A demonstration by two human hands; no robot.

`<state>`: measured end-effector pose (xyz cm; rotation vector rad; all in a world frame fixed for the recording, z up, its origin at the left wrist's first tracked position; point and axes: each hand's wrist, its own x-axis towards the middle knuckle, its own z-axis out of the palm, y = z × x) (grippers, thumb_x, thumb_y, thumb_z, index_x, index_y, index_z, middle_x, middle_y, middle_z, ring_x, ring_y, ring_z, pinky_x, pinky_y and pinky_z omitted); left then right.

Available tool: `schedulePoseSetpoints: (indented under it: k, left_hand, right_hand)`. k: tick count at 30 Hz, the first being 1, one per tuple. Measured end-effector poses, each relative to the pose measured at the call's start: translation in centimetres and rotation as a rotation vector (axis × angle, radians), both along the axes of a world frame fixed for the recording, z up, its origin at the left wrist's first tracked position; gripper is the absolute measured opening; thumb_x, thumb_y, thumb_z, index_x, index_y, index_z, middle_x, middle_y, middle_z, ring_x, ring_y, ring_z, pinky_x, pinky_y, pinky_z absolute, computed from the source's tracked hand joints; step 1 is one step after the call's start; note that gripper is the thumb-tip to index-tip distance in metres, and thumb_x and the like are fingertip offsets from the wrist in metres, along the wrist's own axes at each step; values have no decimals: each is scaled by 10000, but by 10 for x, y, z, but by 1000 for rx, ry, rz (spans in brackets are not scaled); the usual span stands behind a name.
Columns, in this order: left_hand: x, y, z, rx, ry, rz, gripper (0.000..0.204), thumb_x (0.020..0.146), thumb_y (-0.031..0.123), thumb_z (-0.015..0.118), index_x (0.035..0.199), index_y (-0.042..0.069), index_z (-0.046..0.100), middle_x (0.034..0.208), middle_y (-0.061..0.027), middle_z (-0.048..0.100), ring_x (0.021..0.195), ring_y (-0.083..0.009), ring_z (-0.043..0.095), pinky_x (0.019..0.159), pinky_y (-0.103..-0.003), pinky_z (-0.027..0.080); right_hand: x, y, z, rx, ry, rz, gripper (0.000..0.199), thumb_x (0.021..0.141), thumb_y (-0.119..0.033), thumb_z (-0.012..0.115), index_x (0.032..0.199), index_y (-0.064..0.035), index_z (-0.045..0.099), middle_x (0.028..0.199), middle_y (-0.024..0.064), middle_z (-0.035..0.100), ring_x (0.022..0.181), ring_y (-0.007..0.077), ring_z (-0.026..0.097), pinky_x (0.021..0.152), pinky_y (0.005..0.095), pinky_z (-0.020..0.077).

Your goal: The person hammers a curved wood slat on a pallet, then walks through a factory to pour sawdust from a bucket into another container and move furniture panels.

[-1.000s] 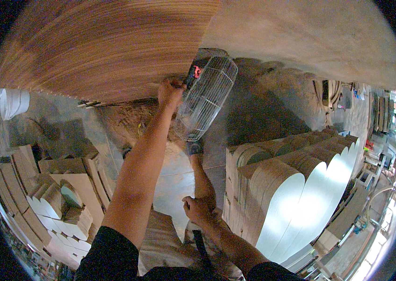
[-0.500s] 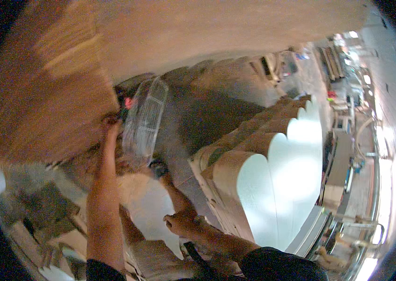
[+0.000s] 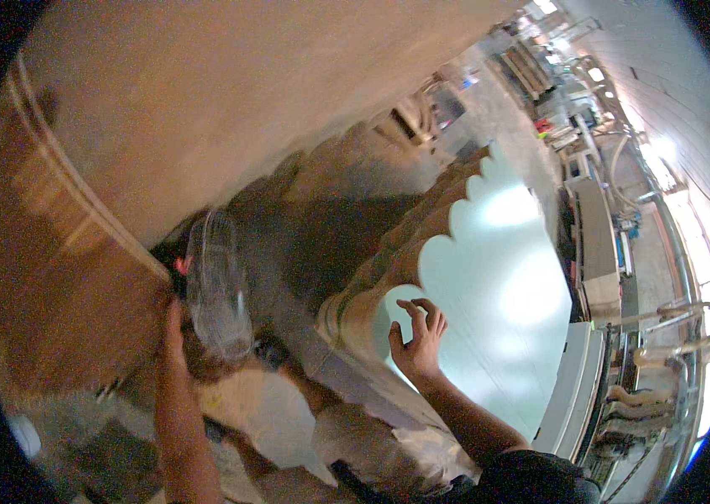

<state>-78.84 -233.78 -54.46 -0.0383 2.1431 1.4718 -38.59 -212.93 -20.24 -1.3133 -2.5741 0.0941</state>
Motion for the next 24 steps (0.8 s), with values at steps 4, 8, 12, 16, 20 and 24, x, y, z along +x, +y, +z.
schedulePoseSetpoints:
  k: [4,8,12,16,20,24]
  left_hand:
    - [-19,-7,-8,-15,-42,29,355,942,256,625,1169,-16,650,1110,-167,680,990,-264,642,828,-398,504]
    - [-25,-1,-20,-59,-133,-26,447,980,320,587,1297,4,585,1254,-152,626,1119,-273,597,916,-406,476]
    - [-29,-2,-41,-126,-249,-35,544,1018,383,549,1425,24,519,1398,-137,572,1248,-282,552,1005,-414,449]
    - [-47,-22,-68,-152,-549,-15,643,1057,447,512,1554,44,454,1541,-121,518,1377,-291,506,1093,-422,422]
    - [-45,-32,-60,379,-472,-226,544,1041,438,481,1388,32,579,1315,-108,592,1161,-265,537,1009,-427,434]
    - [-28,29,22,65,-229,-126,503,1016,338,542,1401,17,578,1345,-170,609,1182,-307,578,969,-436,486]
  right_hand:
    - [24,31,-20,-32,16,-140,578,867,-120,686,1416,-103,506,1434,196,455,1376,400,389,1162,559,249]
    - [40,31,-38,-138,5,-220,602,942,-258,635,1489,-105,435,1520,197,392,1438,413,321,1187,570,206]
    - [46,25,-38,-90,-23,-207,625,959,-313,604,1517,-108,410,1540,187,378,1458,405,303,1196,570,188]
    - [35,27,-33,-76,-29,-176,635,955,-297,600,1525,-101,402,1537,196,384,1458,406,309,1203,564,179]
    - [43,20,-51,-149,-7,-144,657,944,-297,599,1542,-113,400,1567,206,400,1473,422,310,1211,600,142]
    - [60,12,-57,-8,11,-201,609,1021,-334,534,1560,-88,392,1569,221,415,1467,428,331,1207,582,167]
